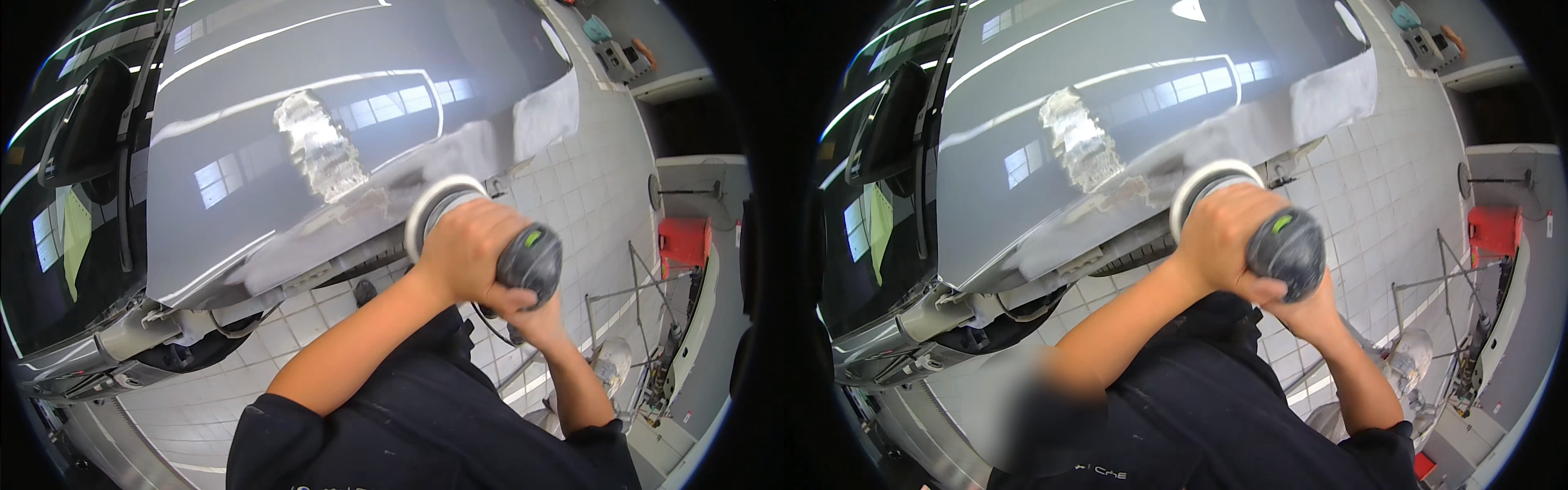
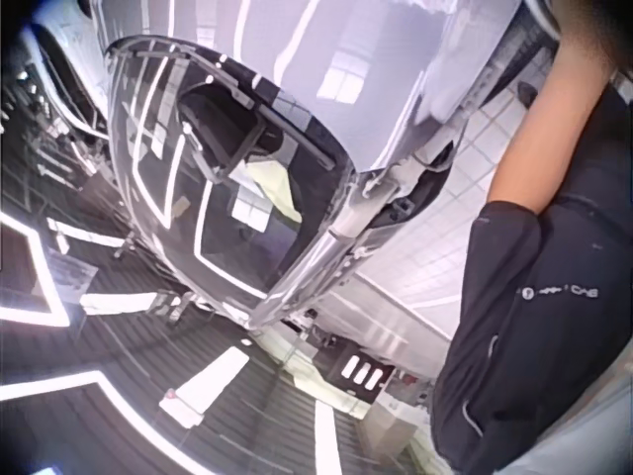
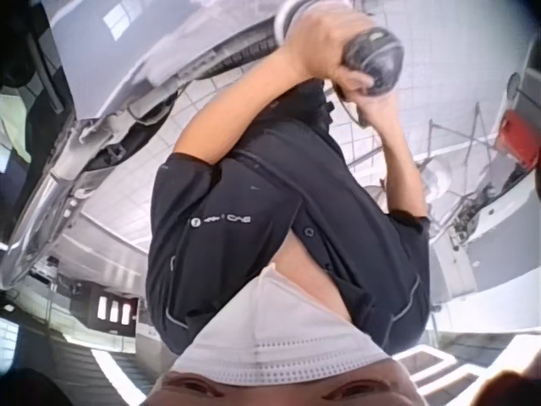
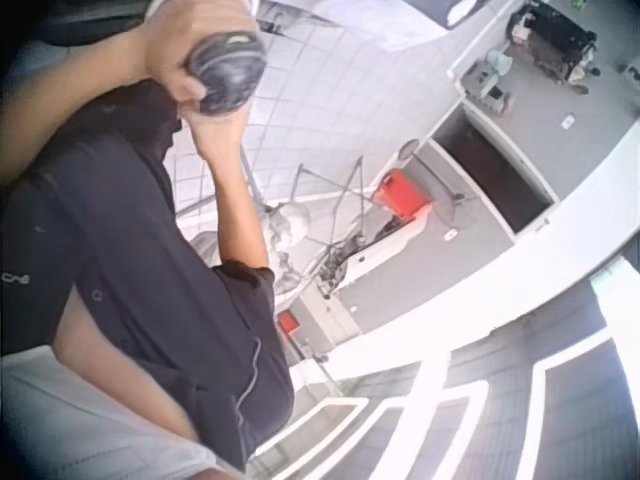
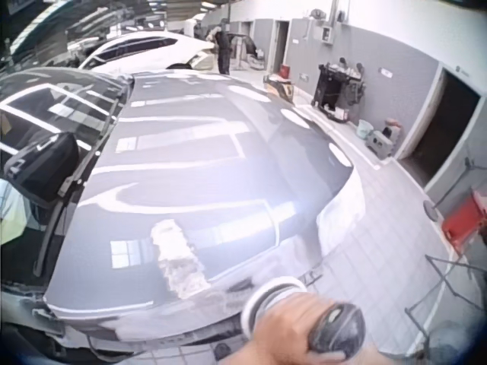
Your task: The person uses a rotary polisher to buff the hood of a gray car in a workshop. They move the tool across the surface in overlapping passes, briefly pause to wipe the hood with their hand, and continue polishing until the end of the clip.
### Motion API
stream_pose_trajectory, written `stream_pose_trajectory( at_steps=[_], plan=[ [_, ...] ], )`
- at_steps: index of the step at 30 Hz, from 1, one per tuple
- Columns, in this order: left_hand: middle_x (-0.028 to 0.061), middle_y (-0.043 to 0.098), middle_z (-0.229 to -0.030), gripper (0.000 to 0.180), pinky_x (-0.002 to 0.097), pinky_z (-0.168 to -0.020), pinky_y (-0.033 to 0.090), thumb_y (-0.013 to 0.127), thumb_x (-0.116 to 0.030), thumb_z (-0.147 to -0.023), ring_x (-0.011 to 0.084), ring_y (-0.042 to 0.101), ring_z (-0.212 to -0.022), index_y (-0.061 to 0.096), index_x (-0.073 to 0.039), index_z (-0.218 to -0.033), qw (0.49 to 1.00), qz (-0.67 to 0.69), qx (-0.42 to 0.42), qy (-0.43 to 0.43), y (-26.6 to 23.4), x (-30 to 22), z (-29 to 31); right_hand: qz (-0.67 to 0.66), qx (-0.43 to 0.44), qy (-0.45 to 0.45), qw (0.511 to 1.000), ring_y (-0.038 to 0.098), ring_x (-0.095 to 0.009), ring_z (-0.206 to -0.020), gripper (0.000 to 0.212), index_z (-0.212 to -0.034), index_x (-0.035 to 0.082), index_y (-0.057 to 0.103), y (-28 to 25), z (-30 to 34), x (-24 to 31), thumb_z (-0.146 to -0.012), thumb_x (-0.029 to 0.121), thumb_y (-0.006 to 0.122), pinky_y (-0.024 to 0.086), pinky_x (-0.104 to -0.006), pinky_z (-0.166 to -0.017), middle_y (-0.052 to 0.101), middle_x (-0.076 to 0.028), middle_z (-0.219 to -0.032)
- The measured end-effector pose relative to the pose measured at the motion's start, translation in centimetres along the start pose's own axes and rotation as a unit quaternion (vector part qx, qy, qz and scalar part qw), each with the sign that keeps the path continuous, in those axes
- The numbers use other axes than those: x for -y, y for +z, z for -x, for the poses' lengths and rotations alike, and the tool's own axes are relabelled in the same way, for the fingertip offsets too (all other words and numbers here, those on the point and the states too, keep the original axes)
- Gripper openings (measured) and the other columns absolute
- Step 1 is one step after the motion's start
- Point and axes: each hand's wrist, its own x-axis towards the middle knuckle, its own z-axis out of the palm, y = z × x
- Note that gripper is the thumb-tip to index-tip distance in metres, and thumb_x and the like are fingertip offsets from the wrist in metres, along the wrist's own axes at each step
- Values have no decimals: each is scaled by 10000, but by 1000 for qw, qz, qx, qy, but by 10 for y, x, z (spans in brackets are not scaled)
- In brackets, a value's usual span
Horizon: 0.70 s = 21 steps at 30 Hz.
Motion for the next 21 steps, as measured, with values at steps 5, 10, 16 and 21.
stream_pose_trajectory(
  at_steps=[5,10,16,21],
  plan=[
    [187,702,-963,802,456,-814,563,772,-659,-587,377,700,-860,689,25,-998,1000,3,16,-2,-55,-17,41,-1,39,-120,992,721,-310,-941,874,-1420,49,401,50,13,13,-703,184,884,569,-415,-816,706,-184,-1101],
    [127,707,-803,384,402,-719,561,681,-387,-796,315,721,-755,693,-14,-887,995,-97,15,-34,-109,-50,84,30,108,-156,981,700,-436,-866,890,-1461,52,344,97,24,26,-768,335,825,570,-487,-729,669,-270,-1098],
    [181,680,-885,909,449,-794,562,528,-833,-750,377,694,-816,666,47,-933,999,5,27,27,-27,0,24,-34,6,-131,991,722,-379,-947,888,-1350,60,406,33,1,-5,-663,237,940,573,-413,-791,674,-222,-1097],
    [174,683,-890,857,451,-813,555,552,-800,-729,373,695,-829,660,28,-921,999,-9,44,10,-41,-1,25,-47,40,-68,996,675,-266,-1045,879,-1325,12,432,37,4,13,-641,212,947,545,-378,-855,632,-149,-1172]
  ],
)
